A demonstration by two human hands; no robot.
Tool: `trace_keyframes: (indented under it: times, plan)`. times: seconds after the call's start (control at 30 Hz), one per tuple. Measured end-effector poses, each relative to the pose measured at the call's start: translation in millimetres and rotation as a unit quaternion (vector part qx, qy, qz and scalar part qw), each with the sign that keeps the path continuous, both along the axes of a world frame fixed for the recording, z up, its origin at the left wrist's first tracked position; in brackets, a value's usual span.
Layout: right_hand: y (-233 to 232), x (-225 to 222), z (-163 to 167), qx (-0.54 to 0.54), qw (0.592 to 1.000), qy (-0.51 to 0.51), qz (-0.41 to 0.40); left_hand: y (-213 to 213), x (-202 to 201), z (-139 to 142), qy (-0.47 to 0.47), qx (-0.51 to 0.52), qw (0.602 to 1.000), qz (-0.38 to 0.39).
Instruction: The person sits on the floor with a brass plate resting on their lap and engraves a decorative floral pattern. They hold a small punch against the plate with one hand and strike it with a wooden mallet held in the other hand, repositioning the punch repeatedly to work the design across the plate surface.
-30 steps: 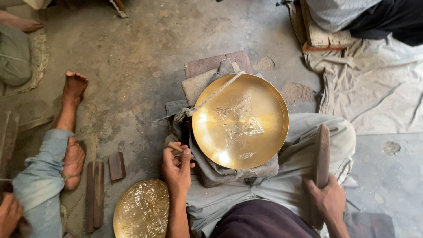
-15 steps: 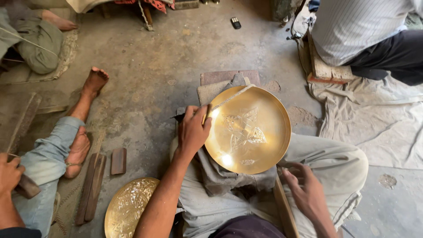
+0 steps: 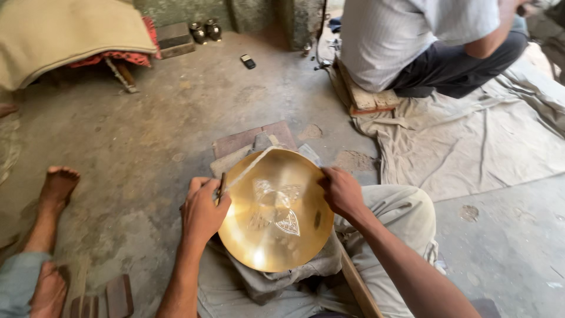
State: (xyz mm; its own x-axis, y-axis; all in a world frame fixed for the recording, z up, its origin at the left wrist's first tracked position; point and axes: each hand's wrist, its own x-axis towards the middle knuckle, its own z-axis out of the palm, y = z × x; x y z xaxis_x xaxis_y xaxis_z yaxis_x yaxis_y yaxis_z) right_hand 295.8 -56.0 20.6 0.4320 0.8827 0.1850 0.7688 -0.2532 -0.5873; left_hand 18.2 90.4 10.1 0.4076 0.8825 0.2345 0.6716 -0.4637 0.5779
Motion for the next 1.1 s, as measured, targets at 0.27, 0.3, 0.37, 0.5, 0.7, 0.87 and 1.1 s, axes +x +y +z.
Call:
trace_keyframes:
  times: [0.27, 0.3, 0.37, 0.5, 0.7, 0.87, 1.1]
  plan:
    - [42.7, 2.1, 7.2, 0.017, 0.998, -0.039, 0.037, -0.5, -13.0, 4.7, 0.028, 0.032, 0.999, 0.002]
    - [37.8, 5.0, 1.9, 0.011, 0.999, -0.048, 0.022, -1.2, -14.5, 3.1, 0.036, 0.021, 0.999, -0.005]
    - [23.0, 12.0, -8.2, -0.007, 0.998, -0.061, -0.002, -3.3, -14.4, -0.8, 0.046, -0.002, 0.999, -0.023]
    - [-7.6, 15.7, -25.6, -0.026, 0.998, -0.044, -0.042, -8.9, -11.2, -4.4, 0.059, -0.071, 0.996, -0.016]
    - [-25.7, 13.9, -39.0, -0.041, 0.997, 0.018, -0.059, -20.1, -5.7, 2.4, 0.002, -0.047, 0.999, -0.003]
    - [-42.7, 16.7, -48.7, -0.107, 0.99, 0.053, -0.079, -35.2, -10.0, 9.5, -0.083, -0.039, 0.995, 0.036]
    - [-91.5, -14.3, -53.3, -0.19, 0.968, 0.162, -0.015, -90.9, -30.4, -4.4, -0.122, -0.127, 0.97, 0.168]
